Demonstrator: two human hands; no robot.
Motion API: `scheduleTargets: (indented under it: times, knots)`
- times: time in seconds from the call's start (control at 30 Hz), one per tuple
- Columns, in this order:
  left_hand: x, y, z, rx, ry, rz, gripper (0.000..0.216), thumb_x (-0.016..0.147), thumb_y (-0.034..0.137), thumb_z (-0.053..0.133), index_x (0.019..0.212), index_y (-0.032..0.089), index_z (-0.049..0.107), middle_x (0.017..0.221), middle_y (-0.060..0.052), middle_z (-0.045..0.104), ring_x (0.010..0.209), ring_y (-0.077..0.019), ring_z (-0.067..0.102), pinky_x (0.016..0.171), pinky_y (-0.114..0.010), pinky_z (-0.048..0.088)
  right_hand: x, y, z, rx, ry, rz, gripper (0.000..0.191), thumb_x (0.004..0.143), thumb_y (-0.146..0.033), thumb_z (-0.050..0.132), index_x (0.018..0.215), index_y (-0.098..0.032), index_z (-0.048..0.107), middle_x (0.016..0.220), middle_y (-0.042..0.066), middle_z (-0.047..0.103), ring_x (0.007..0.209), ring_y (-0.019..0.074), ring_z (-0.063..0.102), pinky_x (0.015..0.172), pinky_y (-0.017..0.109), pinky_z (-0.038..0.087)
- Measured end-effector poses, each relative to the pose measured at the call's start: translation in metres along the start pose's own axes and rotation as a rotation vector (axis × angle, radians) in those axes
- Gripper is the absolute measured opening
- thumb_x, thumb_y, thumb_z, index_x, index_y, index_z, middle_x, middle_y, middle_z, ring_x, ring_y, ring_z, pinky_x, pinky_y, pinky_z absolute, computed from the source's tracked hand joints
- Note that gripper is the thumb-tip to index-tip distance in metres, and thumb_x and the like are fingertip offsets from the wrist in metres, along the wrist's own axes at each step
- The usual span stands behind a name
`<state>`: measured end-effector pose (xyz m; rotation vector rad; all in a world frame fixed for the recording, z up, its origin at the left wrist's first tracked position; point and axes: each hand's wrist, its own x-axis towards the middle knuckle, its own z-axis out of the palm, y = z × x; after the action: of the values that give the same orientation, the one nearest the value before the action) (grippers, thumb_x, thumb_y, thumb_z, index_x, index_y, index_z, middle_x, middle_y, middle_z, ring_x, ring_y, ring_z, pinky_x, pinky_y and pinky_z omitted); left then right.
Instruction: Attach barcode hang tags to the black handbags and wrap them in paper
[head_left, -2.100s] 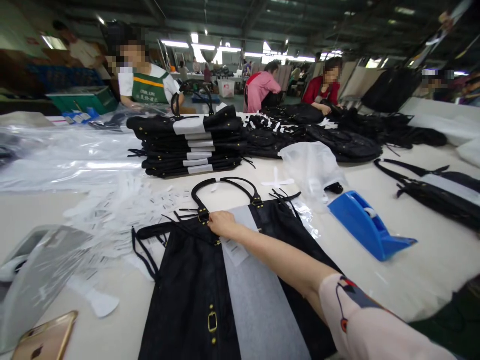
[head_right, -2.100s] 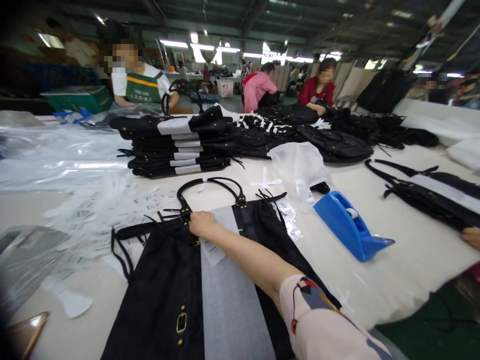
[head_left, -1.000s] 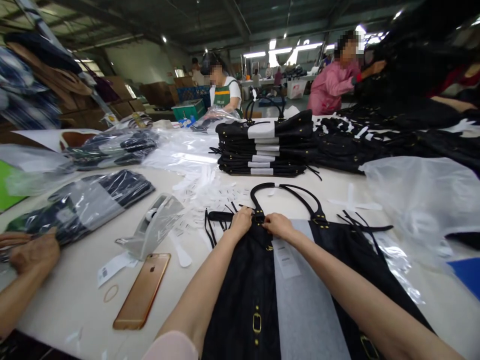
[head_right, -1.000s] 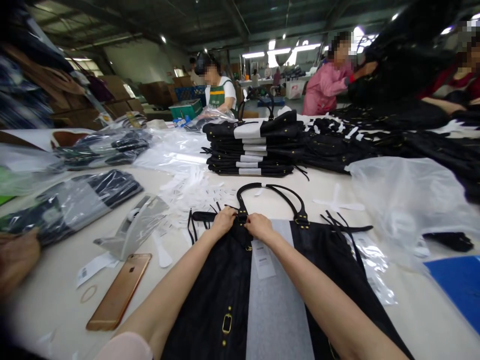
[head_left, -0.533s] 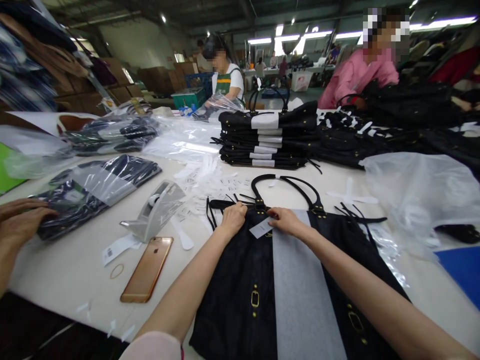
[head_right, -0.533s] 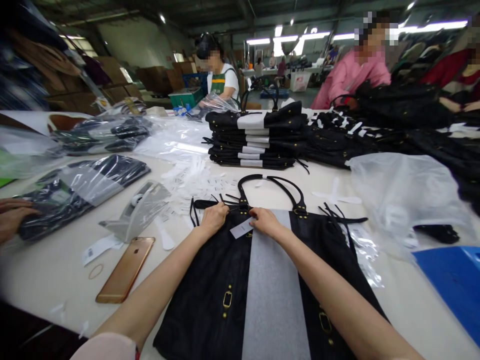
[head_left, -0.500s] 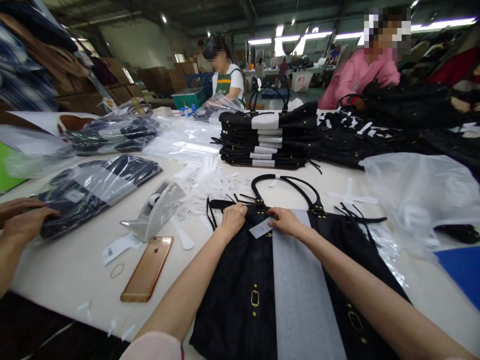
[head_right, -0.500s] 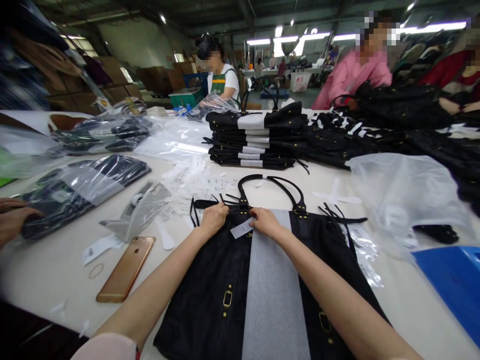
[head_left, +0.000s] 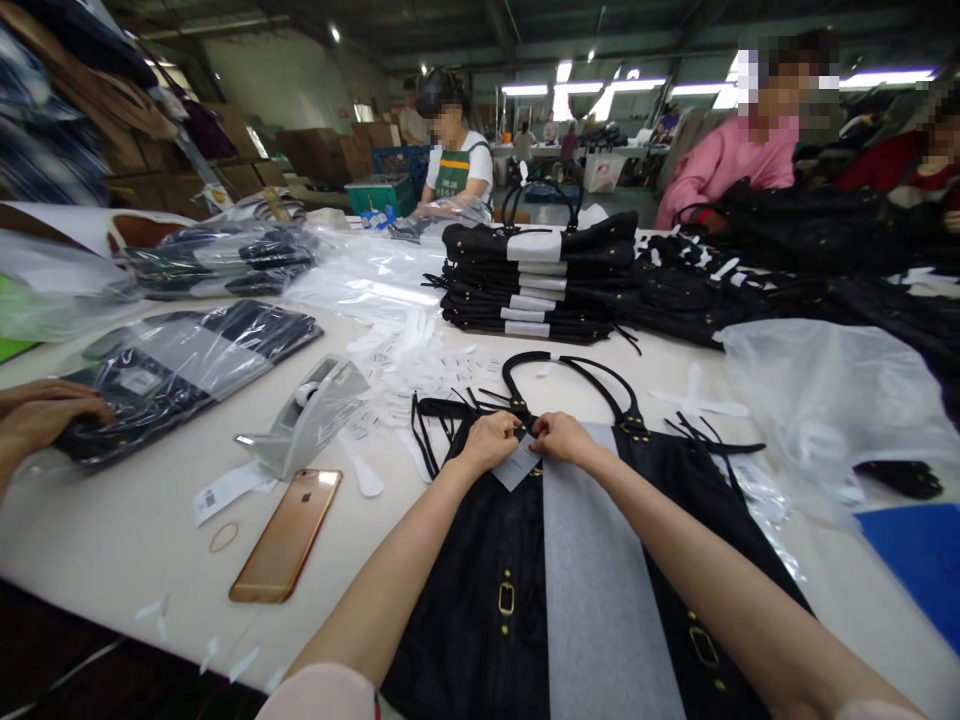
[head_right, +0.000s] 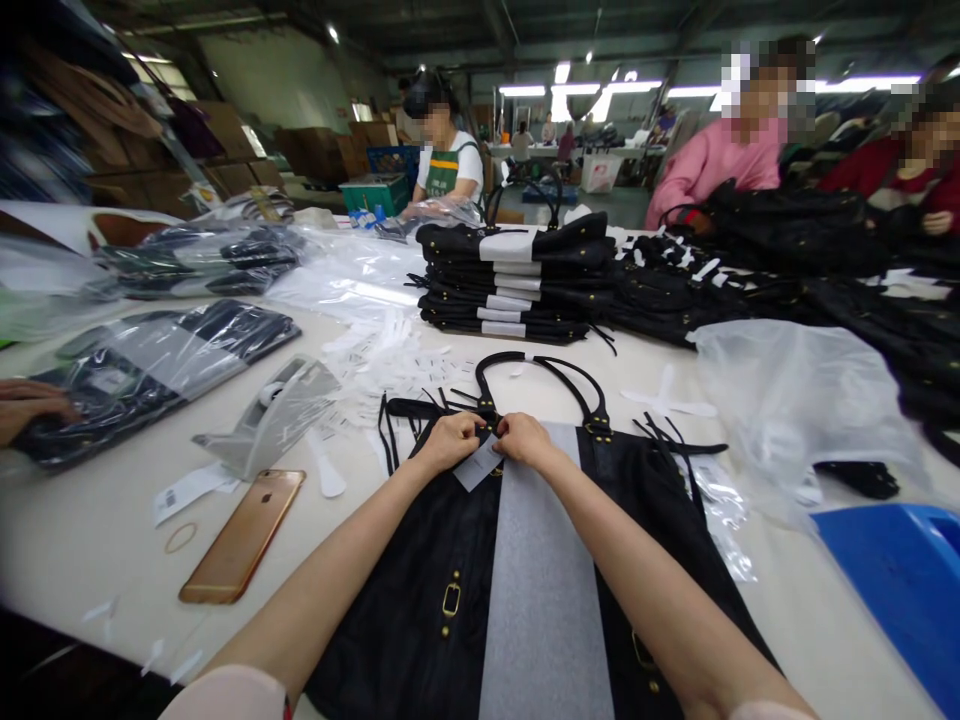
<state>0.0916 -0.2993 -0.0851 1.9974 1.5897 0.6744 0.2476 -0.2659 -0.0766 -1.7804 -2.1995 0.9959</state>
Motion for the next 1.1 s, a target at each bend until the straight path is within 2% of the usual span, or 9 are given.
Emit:
scheduleTargets:
  times: [0.07, 0.13, 0.23, 0.3, 0.4, 0.6, 0.73, 0.9, 1.1]
  knots:
    - [0.001, -0.003, 0.005, -0.199, 0.016, -0.071, 0.017, 0.062, 0.008, 0.051, 0.047, 0.016, 0.05, 0.081, -0.001, 0.067, 0.077, -0.012, 0.059, 0.067, -0.021, 0.044, 0.001, 0.0, -0.002, 0.05, -0.028, -0.018, 0.017, 0.06, -0.018, 0.065, 0.077, -0.015, 0.065, 0.069, 0.0, 0.062, 0.064, 0.0119, 0.055, 0.057, 0.021, 0.037]
    - [0.001, -0.007, 0.01, -0.405, 0.072, -0.156, 0.017, 0.064, 0.01, 0.05, 0.048, 0.016, 0.048, 0.058, 0.0, 0.062, 0.064, -0.0109, 0.059, 0.059, -0.02, 0.043, 0.0, 0.0, -0.004, 0.112, -0.054, -0.041, 0.01, 0.065, -0.018, 0.06, 0.073, -0.014, 0.064, 0.065, -0.001, 0.061, 0.06, 0.0098, 0.052, 0.055, 0.019, 0.037]
    - [-0.003, -0.012, 0.016, -0.635, 0.093, -0.251, 0.015, 0.068, 0.019, 0.052, 0.053, 0.016, 0.048, 0.043, 0.003, 0.053, 0.042, -0.0083, 0.05, 0.044, -0.018, 0.034, -0.002, 0.001, -0.007, 0.21, -0.082, -0.068, 0.01, 0.069, -0.019, 0.053, 0.071, -0.014, 0.062, 0.059, -0.003, 0.056, 0.054, 0.0077, 0.047, 0.051, 0.019, 0.035]
    - [-0.004, -0.015, 0.018, -0.719, 0.06, -0.266, 0.015, 0.067, 0.024, 0.054, 0.056, 0.015, 0.05, 0.042, 0.003, 0.052, 0.036, -0.0071, 0.044, 0.038, -0.018, 0.027, -0.003, 0.001, -0.007, 0.355, -0.114, -0.069, 0.01, 0.07, -0.021, 0.051, 0.071, -0.015, 0.059, 0.053, -0.005, 0.051, 0.049, 0.0071, 0.042, 0.047, 0.019, 0.032]
    - [-0.006, -0.015, 0.02, -0.785, 0.055, -0.277, 0.014, 0.062, 0.024, 0.058, 0.055, 0.014, 0.052, 0.041, 0.003, 0.051, 0.036, -0.0069, 0.043, 0.038, -0.018, 0.025, -0.003, 0.001, -0.002, 0.598, -0.14, -0.044, 0.009, 0.069, -0.024, 0.052, 0.067, -0.015, 0.055, 0.049, -0.006, 0.046, 0.045, 0.0069, 0.038, 0.043, 0.02, 0.029]
    - [-0.008, -0.01, 0.021, -0.852, 0.162, -0.32, 0.023, 0.055, 0.023, 0.063, 0.045, 0.015, 0.044, 0.034, 0.006, 0.041, 0.034, -0.004, 0.034, 0.04, -0.019, 0.025, -0.004, -0.001, 0.008, 0.791, -0.124, 0.032, 0.01, 0.06, -0.016, 0.059, 0.07, -0.014, 0.058, 0.05, -0.005, 0.051, 0.045, 0.006, 0.041, 0.043, 0.018, 0.03]
    - [-0.009, -0.012, 0.022, -0.912, 0.15, -0.333, 0.022, 0.054, 0.022, 0.063, 0.045, 0.015, 0.044, 0.033, 0.006, 0.04, 0.033, -0.0039, 0.032, 0.038, -0.019, 0.02, -0.005, 0.0, 0.008, 0.948, -0.171, 0.127, 0.013, 0.059, -0.013, 0.062, 0.072, -0.013, 0.06, 0.057, -0.002, 0.057, 0.049, 0.0064, 0.047, 0.045, 0.017, 0.034]
    - [-0.009, -0.014, 0.021, -1.022, 0.109, -0.355, 0.023, 0.053, 0.022, 0.064, 0.046, 0.015, 0.043, 0.033, 0.006, 0.04, 0.032, -0.003, 0.03, 0.037, -0.019, 0.017, -0.006, 0.002, 0.008, 1.288, -0.285, 0.196, 0.012, 0.067, -0.012, 0.053, 0.072, -0.012, 0.063, 0.063, 0.002, 0.06, 0.055, 0.0078, 0.053, 0.05, 0.017, 0.042]
    - [-0.01, -0.017, 0.021, -1.054, 0.091, -0.355, 0.024, 0.057, 0.023, 0.063, 0.047, 0.016, 0.042, 0.033, 0.007, 0.039, 0.031, -0.0031, 0.03, 0.038, -0.019, 0.017, -0.008, 0.006, 0.017, 1.488, -0.338, 0.153, 0.021, 0.063, -0.001, 0.048, 0.072, -0.011, 0.064, 0.069, 0.003, 0.063, 0.062, 0.0078, 0.057, 0.065, 0.017, 0.048]
